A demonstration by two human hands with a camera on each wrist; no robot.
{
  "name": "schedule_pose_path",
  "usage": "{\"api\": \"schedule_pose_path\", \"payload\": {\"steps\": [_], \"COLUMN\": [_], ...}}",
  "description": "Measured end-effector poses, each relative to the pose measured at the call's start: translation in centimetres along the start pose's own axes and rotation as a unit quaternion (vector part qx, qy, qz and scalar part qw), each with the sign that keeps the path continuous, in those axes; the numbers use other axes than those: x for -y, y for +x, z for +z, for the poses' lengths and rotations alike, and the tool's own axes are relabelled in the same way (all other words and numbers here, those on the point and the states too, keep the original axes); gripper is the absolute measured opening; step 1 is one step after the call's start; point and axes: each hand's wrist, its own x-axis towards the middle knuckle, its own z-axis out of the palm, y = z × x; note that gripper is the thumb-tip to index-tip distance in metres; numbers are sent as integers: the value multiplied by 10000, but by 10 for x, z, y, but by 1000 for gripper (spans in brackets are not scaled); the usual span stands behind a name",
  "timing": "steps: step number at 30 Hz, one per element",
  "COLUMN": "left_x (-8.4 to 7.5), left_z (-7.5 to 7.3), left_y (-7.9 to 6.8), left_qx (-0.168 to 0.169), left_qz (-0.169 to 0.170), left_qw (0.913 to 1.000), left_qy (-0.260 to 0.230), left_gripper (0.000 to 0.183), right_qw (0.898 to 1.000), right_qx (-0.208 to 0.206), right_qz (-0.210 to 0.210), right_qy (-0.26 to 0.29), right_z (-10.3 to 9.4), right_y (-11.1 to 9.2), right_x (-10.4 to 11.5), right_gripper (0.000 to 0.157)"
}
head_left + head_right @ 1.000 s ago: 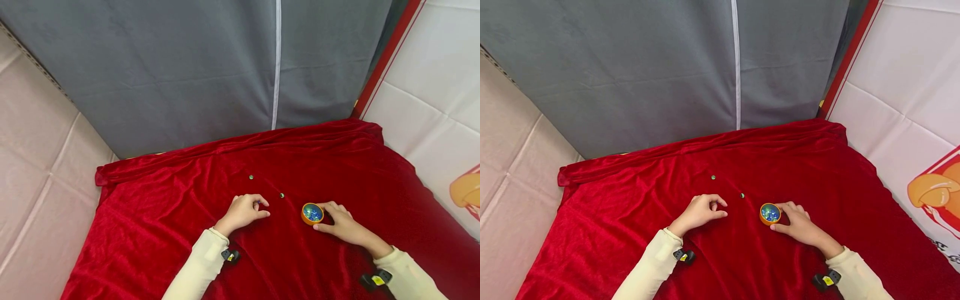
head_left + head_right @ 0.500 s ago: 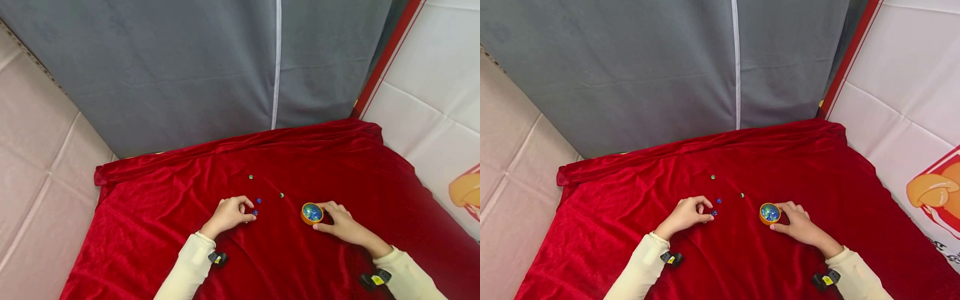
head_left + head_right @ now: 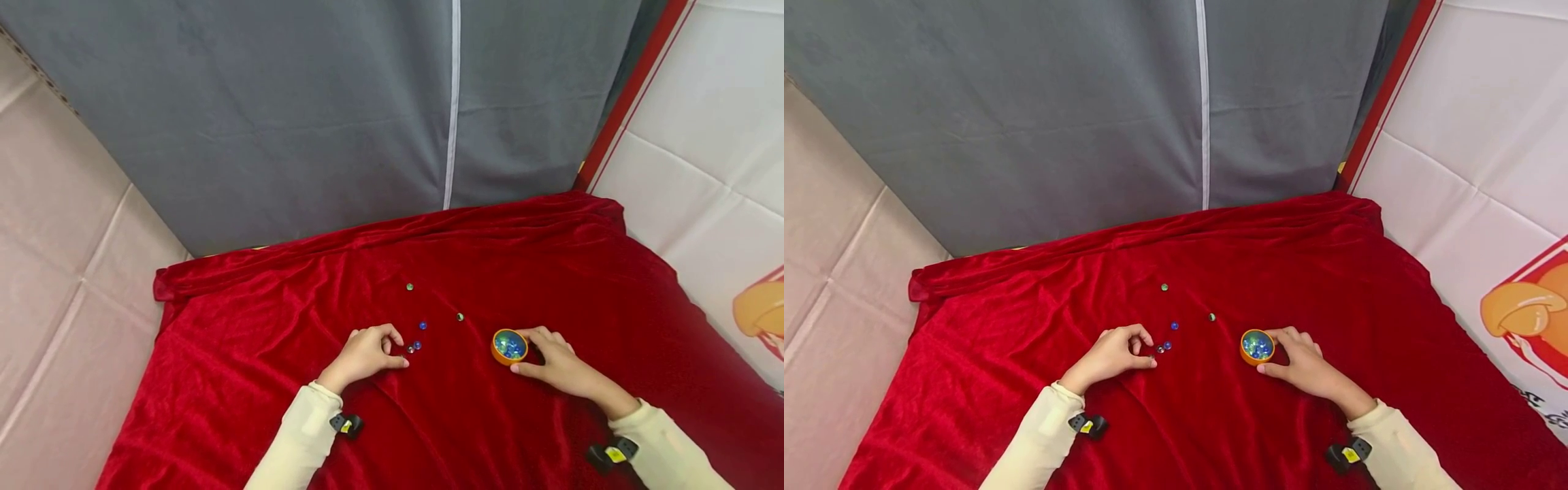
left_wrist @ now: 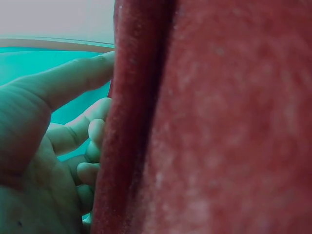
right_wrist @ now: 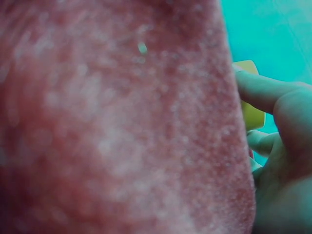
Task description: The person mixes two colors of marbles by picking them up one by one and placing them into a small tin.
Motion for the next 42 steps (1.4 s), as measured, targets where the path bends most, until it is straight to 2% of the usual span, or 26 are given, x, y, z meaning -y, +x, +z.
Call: {"api": "schedule_pose_path", "payload": {"steps": [10,30,36,42], "left_x": [7,7,5,-4], "left_z": [0,4,4,0], "left_y": [-1,0,0,4], "left_qx": [127,148,137,157], "left_qz": [-35,3,-16,61], "left_qw": [9999,9997,9998,9998], "left_qy": [86,174,114,47], "left_gripper": [29,15,15,14], "right_qw": [10000,10000,10000,10000], "right_qx": [-55,0,16,38], "right_qz": [9,37,31,51], "right_qy": [-24,3,15,57], "right_z": [1,1,0,0], "right_y": [1,0,-1,-1], "right_x": [-1,1,2,3], "right_gripper": [57,58,57,57]}}
